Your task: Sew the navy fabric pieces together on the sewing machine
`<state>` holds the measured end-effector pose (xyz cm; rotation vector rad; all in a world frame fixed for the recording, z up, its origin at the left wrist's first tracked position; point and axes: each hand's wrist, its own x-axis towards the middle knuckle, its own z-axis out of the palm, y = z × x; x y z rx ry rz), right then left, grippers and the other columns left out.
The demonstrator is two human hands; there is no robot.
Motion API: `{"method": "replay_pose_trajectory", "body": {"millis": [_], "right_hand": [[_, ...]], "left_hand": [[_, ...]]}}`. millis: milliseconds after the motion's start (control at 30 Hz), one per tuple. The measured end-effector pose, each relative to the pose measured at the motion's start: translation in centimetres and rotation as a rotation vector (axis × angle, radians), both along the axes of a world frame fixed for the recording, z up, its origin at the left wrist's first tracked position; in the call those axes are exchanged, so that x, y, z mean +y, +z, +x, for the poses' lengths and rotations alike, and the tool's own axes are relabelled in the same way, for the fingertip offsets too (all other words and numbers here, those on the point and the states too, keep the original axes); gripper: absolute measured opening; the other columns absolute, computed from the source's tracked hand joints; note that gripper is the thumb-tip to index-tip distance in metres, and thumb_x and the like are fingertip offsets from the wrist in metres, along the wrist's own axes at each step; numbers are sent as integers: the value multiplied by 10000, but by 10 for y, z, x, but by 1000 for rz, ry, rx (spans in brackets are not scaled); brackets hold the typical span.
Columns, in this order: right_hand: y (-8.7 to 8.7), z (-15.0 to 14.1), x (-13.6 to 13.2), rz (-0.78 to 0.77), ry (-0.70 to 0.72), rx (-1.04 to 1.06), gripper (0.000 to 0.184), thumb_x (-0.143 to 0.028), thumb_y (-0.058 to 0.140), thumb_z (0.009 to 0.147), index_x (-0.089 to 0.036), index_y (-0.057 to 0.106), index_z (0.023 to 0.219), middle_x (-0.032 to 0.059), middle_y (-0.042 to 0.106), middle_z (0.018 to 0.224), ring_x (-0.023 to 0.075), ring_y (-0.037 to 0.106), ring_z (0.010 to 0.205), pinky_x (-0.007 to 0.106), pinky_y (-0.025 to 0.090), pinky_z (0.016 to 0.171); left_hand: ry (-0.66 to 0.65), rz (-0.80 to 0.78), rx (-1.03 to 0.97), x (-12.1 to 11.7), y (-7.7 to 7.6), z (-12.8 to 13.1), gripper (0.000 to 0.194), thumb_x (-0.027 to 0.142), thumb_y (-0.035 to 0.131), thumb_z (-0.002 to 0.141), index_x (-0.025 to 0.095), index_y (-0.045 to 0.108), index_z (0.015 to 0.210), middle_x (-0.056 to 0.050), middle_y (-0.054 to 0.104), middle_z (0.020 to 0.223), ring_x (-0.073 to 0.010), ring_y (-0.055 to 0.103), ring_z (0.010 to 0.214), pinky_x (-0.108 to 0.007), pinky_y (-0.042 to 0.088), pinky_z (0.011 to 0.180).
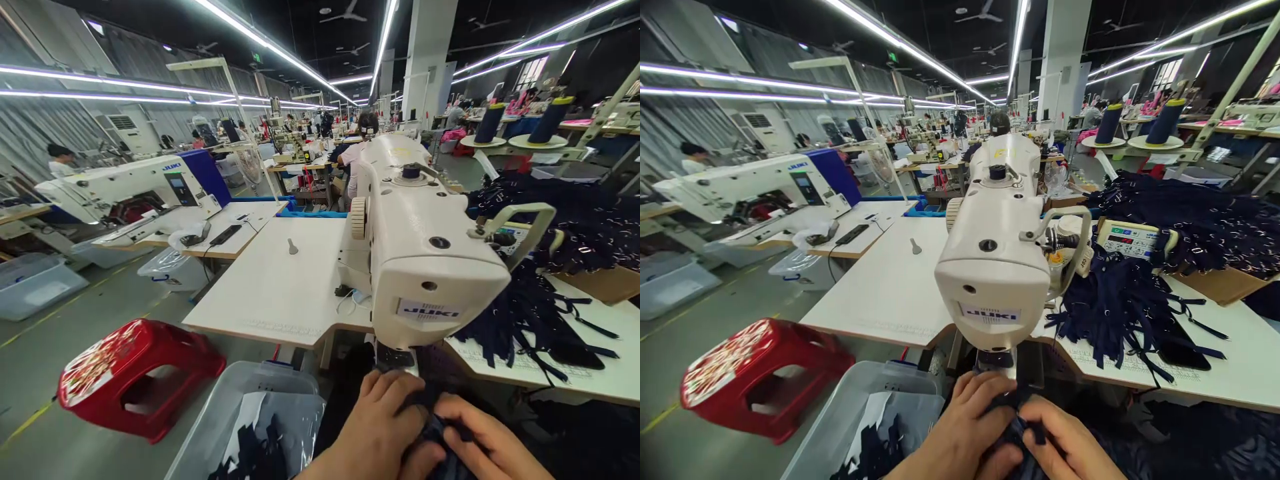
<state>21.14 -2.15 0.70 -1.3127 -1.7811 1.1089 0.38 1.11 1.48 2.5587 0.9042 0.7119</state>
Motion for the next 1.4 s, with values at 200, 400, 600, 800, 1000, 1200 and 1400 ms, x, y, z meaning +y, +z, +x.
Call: {"method": "replay_pose_trajectory", "body": {"millis": [200, 400, 600, 800, 1000, 1200, 1400], "right_hand": [[8, -8, 11, 459, -5, -123, 150, -175, 465, 909, -276, 558, 969, 21, 648, 862, 156, 665, 779, 224, 567, 680], [-13, -30, 35, 961, -123, -551, 285, -28, 388, 850, -192, 591, 964, 71, 699, 818, 192, 670, 721, 250, 553, 562], [-11, -36, 44, 911, -135, -560, 299, -76, 362, 911, -189, 638, 894, 65, 703, 810, 174, 665, 707, 252, 539, 582], [-18, -33, 45, 604, -208, -369, 224, -167, 429, 954, -225, 632, 1027, 33, 645, 827, 164, 646, 756, 257, 514, 655], [-35, -33, 49, 201, -357, 20, 142, -343, 511, 922, -219, 580, 920, 6, 633, 790, 151, 608, 692, 250, 490, 642], [-29, -19, 52, 5, -316, 89, 255, -457, 530, 894, -220, 555, 800, -57, 451, 608, 123, 472, 565, 234, 411, 539], [-28, -22, 44, 180, -271, -25, 104, -330, 514, 937, -251, 562, 985, -1, 674, 863, 144, 656, 784, 225, 515, 688]], "left_hand": [[-4, -768, -168, -8, 11, -10, 298, 432, 462, 955, 186, 489, 790, 79, 359, 598, -65, 300, 511, -188, 228, 451], [187, -814, -314, -5, -3, -2, 180, 339, 549, 878, 169, 519, 827, 50, 482, 686, -94, 414, 630, -189, 337, 574], [215, -715, -278, -3, -11, -6, 237, 390, 488, 929, 173, 557, 863, 31, 565, 692, -106, 507, 615, -192, 398, 571], [447, 216, -108, 12, -15, -17, 127, 272, 503, 947, 182, 593, 947, -42, 634, 825, -181, 597, 750, -267, 462, 659], [77, 478, 50, 23, -8, -11, 315, 147, 406, 974, 207, 581, 1229, -30, 648, 1186, -177, 532, 1179, -330, 329, 1056], [83, 326, 143, 19, -5, -7, 347, 164, 355, 997, 219, 562, 1270, -26, 647, 1220, -170, 529, 1177, -330, 317, 988], [79, 285, 154, 14, -2, -8, 330, 234, 409, 1001, 214, 522, 1311, -9, 643, 1221, -156, 543, 1131, -327, 335, 951]]}}
